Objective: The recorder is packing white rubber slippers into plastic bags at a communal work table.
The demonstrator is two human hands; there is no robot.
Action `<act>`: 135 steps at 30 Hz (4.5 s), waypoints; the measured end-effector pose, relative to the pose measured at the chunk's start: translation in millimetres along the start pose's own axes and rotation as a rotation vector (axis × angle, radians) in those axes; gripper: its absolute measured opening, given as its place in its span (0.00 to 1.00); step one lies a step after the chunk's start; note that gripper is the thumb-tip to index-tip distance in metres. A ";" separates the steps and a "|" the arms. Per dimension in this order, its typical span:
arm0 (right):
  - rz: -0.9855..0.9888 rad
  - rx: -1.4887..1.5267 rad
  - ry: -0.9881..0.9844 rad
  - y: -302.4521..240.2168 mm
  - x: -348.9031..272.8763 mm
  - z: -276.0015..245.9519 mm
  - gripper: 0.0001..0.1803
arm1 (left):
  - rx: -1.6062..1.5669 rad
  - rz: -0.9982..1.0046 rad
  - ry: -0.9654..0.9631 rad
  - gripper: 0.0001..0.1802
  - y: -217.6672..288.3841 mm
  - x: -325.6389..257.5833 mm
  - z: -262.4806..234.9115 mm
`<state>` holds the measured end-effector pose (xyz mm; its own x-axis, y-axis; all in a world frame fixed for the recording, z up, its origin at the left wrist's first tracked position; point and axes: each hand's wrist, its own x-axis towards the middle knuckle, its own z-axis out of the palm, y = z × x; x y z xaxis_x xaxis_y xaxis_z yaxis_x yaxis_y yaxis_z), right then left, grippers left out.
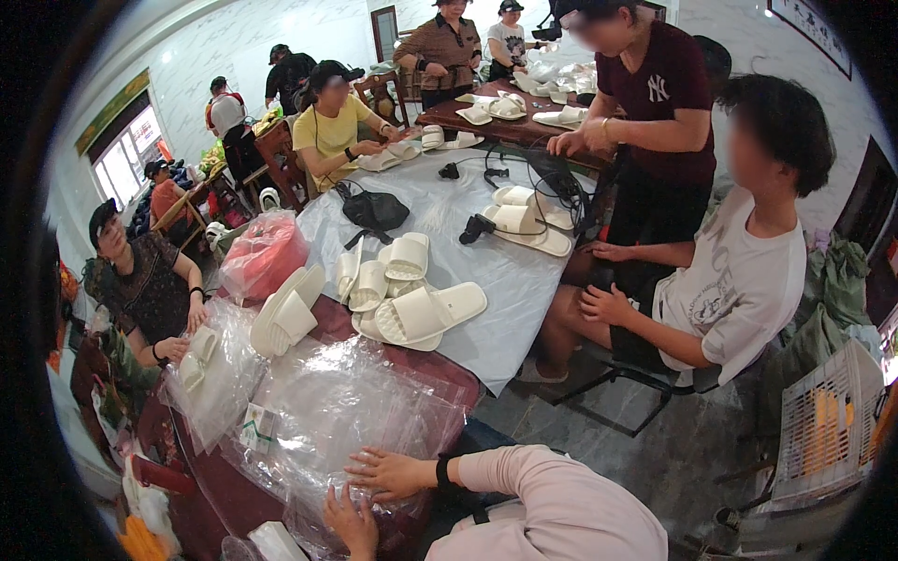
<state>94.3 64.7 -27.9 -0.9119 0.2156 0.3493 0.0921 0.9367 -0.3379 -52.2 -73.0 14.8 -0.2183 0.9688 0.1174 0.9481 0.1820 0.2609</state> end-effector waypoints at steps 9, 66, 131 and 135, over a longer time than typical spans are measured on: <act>0.017 0.012 -0.044 1.7 -2.8 -3.4 0.33 | -0.071 0.006 0.060 0.29 17.8 -6.0 7.7; 0.032 0.062 -0.037 -1.0 -1.2 -4.4 0.34 | 0.032 -0.051 0.060 0.34 18.3 -11.1 23.5; 0.852 -0.443 0.981 140.2 -23.4 -158.1 0.27 | -0.002 -0.007 0.065 0.29 27.7 -10.2 13.6; 1.254 -0.006 0.907 199.3 -21.4 -171.6 0.31 | 0.059 -0.013 0.105 0.29 21.6 -17.1 18.9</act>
<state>200.8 294.1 47.2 0.2887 0.9243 0.2499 0.5895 0.0341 -0.8071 -23.7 -82.4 0.3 -0.2507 0.9438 0.2153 0.9563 0.2069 0.2064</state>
